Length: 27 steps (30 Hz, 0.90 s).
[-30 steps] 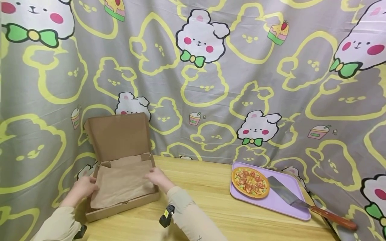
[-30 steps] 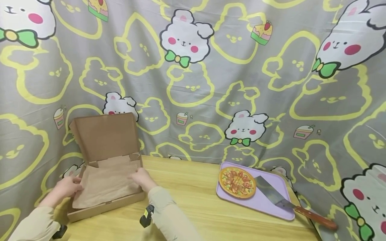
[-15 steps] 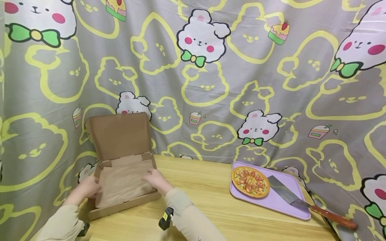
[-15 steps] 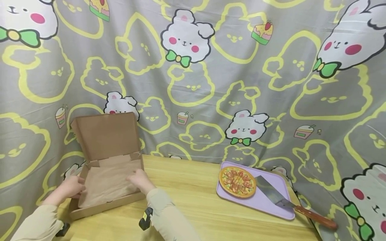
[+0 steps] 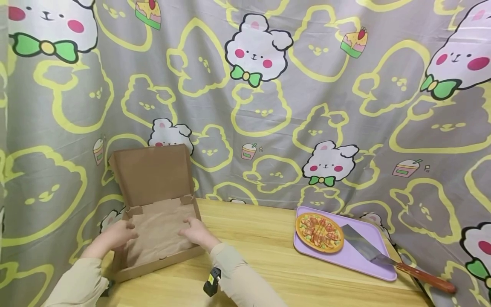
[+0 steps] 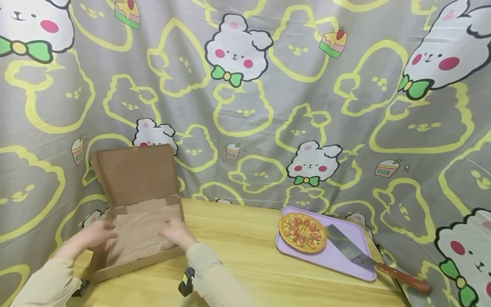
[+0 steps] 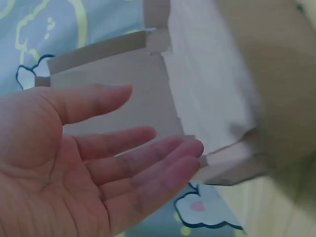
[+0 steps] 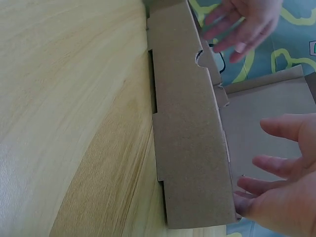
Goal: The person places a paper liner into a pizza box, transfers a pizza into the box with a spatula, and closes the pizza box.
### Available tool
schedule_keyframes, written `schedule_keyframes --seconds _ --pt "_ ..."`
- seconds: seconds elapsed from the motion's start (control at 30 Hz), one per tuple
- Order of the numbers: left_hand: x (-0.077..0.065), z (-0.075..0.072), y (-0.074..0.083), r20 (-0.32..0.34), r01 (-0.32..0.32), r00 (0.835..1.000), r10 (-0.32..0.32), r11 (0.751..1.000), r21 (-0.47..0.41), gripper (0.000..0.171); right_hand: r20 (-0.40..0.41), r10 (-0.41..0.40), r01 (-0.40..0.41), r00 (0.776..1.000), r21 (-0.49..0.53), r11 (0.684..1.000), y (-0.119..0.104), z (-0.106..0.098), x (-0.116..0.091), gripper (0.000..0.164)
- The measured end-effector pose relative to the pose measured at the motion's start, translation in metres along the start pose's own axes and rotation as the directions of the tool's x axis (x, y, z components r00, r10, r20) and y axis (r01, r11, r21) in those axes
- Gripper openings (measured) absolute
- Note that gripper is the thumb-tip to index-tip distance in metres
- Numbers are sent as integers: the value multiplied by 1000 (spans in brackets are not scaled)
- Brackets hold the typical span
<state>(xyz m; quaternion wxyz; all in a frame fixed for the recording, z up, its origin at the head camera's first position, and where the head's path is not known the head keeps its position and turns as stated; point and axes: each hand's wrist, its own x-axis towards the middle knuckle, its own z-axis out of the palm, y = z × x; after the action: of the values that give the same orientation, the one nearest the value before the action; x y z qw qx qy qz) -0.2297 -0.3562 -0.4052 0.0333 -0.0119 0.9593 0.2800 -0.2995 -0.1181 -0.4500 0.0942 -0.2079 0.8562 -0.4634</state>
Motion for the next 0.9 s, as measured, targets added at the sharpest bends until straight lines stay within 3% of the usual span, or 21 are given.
schedule_keyframes --seconds 0.1,0.23,0.33,0.43,0.57,0.77,0.9 --pt "7 -7 4 28 15 999 -15 1000 -14 51 5 -26 27 1000 -38 999 1 2 0 44" --pt "22 -12 7 89 88 993 -77 988 -125 58 29 -74 77 997 -82 994 0 6 1 34" --pt "35 -11 7 106 122 989 -102 970 -208 64 92 -114 121 989 -77 990 0 10 0 28" --pt "48 -5 7 143 147 984 -108 944 -296 69 189 -140 156 972 -71 985 0 15 -2 25" --pt "63 7 6 220 193 969 -108 891 -411 73 283 -142 190 948 -150 970 0 21 -3 23" --pt "82 26 -2 268 253 955 -130 826 -503 79 344 -99 199 934 -267 943 -6 22 -6 22" --pt "83 34 -13 265 282 951 -160 801 -528 80 344 -69 187 936 -324 927 -10 21 -10 23"
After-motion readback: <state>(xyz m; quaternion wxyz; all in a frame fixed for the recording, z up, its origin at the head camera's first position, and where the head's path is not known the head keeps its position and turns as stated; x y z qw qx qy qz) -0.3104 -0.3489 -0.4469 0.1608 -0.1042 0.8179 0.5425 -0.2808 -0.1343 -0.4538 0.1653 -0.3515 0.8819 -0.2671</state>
